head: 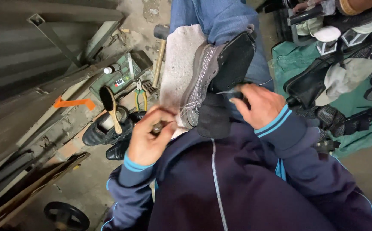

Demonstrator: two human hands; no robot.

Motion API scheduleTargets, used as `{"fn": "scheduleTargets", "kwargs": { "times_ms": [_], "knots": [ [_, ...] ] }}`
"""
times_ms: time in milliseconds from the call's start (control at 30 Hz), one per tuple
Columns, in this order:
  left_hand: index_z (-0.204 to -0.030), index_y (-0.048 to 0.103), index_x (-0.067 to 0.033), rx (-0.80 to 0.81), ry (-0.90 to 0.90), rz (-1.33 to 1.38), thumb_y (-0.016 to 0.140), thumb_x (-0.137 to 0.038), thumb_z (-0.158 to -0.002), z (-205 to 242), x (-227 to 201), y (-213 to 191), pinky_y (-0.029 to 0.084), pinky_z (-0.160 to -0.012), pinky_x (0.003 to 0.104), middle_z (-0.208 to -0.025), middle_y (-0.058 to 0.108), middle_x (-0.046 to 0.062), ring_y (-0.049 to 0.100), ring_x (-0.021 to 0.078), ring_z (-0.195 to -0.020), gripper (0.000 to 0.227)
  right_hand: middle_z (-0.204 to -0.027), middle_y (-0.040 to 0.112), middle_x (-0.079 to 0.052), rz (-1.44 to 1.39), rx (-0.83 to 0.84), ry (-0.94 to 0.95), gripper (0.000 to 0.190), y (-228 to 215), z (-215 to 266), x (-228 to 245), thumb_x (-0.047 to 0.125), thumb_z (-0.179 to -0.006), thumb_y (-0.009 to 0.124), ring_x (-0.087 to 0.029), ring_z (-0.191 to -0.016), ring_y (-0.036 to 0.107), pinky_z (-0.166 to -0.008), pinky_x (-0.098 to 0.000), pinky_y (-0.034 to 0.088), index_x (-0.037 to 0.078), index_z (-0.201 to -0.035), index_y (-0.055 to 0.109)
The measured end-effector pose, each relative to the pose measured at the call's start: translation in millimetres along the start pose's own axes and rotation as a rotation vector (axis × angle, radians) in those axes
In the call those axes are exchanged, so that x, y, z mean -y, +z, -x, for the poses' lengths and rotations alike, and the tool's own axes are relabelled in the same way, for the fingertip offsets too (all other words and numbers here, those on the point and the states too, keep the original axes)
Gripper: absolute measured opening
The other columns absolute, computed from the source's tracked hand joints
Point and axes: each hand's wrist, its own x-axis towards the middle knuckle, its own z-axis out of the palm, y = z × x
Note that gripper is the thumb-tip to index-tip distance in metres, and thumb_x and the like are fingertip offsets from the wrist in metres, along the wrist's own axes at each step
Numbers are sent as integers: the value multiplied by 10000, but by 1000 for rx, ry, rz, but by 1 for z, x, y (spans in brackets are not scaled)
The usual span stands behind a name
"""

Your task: Hand-sewing the sole of a leather boot using a needle and thread in a shoe repair shop.

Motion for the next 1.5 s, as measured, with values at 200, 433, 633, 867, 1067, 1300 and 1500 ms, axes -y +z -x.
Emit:
{"fn": "scheduleTargets", "kwargs": {
  "times_ms": [200, 433, 633, 867, 1067, 1300, 1500],
  "knots": [
    [-791, 666, 6, -47, 31, 254, 660, -88, -942, 16, -9, -32, 537, -862, 452, -651, 638, 129, 707, 392, -962, 178, -841, 700, -53, 112, 99, 158, 193, 5, 12, -22, 342, -1011, 654, -304, -835, 721, -776, -445, 587, 185, -948, 748],
    [-675, 611, -1, -78, 136, 440, 632, -128, -938, 10, -11, -27, 585, -759, 380, -773, 673, 211, 731, 431, -1006, 293, -938, 645, -14, 500, -26, 338, 262, -57, 51, -145, 365, -1283, 685, -286, -866, 710, -792, -415, 578, 158, -1133, 743],
    [-692, 540, -30, -73, 159, 713, 591, -161, -1001, 14, -25, -13, 532, -586, 258, -686, 622, 196, 751, 373, -801, 340, -1185, 666, -86, 236, -253, -1, 250, -18, 16, -86, 142, -984, 823, -331, -1135, 649, -1068, -413, 496, 97, -1226, 780],
    [-718, 623, -13, -102, -60, 134, 654, -60, -975, 17, -26, 8, 460, -462, 284, -462, 561, 93, 567, 191, -459, 263, -1344, 639, -162, 67, -230, -224, 95, -1, -5, -23, 173, -986, 765, -437, -1345, 550, -1169, -519, 420, 82, -1011, 755],
    [-891, 626, -116, 27, -332, -512, 644, -350, -1007, 29, 2, 35, 537, -623, 591, -717, 697, 195, 704, 472, -736, 262, -1208, 723, -147, -609, -65, 41, 180, -23, -8, -5, 153, -1059, 635, -320, -1145, 655, -1048, -452, 492, 44, -916, 653],
    [-1287, 591, -224, 123, -346, -482, 640, -237, -968, 15, -8, 66, 573, -719, 593, -719, 750, 186, 729, 482, -768, 324, -726, 548, -29, -1734, 92, 56, 271, 7, -33, 0, 226, -1158, 396, -165, -761, 650, -997, -453, 586, 110, -921, 455],
    [-1343, 682, -230, 77, -163, -530, 577, -84, -927, 28, 29, 69, 597, -619, 506, -796, 791, 124, 732, 400, -688, 453, -618, 387, -25, -1599, -109, 295, 269, 8, -54, -14, 140, -1115, 522, -98, -525, 389, -536, -278, 489, 94, -862, 443]
  ]
}}
